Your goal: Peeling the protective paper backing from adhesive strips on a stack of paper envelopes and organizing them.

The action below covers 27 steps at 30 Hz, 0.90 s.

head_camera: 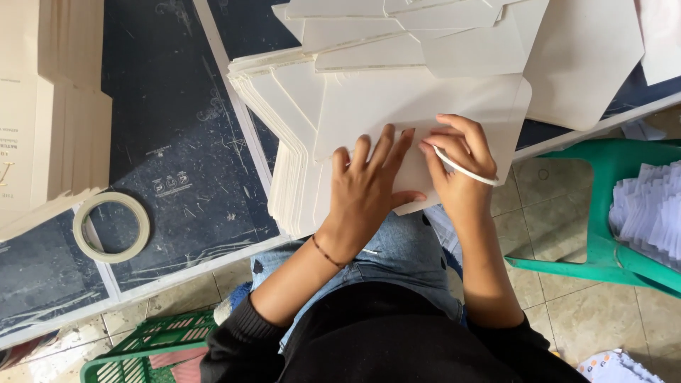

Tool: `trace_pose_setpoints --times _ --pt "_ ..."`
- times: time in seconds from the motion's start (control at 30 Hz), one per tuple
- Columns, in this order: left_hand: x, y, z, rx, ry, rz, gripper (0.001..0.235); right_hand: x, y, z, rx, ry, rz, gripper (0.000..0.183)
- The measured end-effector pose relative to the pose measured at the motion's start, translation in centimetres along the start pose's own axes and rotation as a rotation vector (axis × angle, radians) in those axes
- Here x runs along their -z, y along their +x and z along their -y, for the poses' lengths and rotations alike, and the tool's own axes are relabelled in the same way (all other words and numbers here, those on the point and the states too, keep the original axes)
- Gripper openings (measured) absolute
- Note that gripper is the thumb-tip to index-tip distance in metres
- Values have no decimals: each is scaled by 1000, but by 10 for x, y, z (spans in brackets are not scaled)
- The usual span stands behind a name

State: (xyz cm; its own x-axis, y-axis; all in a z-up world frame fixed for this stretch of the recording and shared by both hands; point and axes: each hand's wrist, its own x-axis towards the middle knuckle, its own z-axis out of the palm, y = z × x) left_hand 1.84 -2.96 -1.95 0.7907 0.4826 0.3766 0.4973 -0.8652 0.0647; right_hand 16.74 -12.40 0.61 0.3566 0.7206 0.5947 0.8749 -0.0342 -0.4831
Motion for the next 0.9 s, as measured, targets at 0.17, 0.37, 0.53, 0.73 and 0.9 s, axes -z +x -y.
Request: trace_pose_setpoints --times 0.17,0.37,0.53,0.73,0.9 --pt "-5 13 2 -75 -85 9 109 8 -5 21 111 29 -165 10" --pt "76 -11 74 113 -493 -63 55 20 -15 74 -178 225 157 12" --pt "88 -66 93 186 -562 103 59 -14 -29 101 -122 252 321 1" --pt "70 -89 89 320 -781 59 63 -35 -34 111 -139 289 262 9" --pt "65 -93 79 356 -861 10 69 -36 -37 110 -53 183 228 13"
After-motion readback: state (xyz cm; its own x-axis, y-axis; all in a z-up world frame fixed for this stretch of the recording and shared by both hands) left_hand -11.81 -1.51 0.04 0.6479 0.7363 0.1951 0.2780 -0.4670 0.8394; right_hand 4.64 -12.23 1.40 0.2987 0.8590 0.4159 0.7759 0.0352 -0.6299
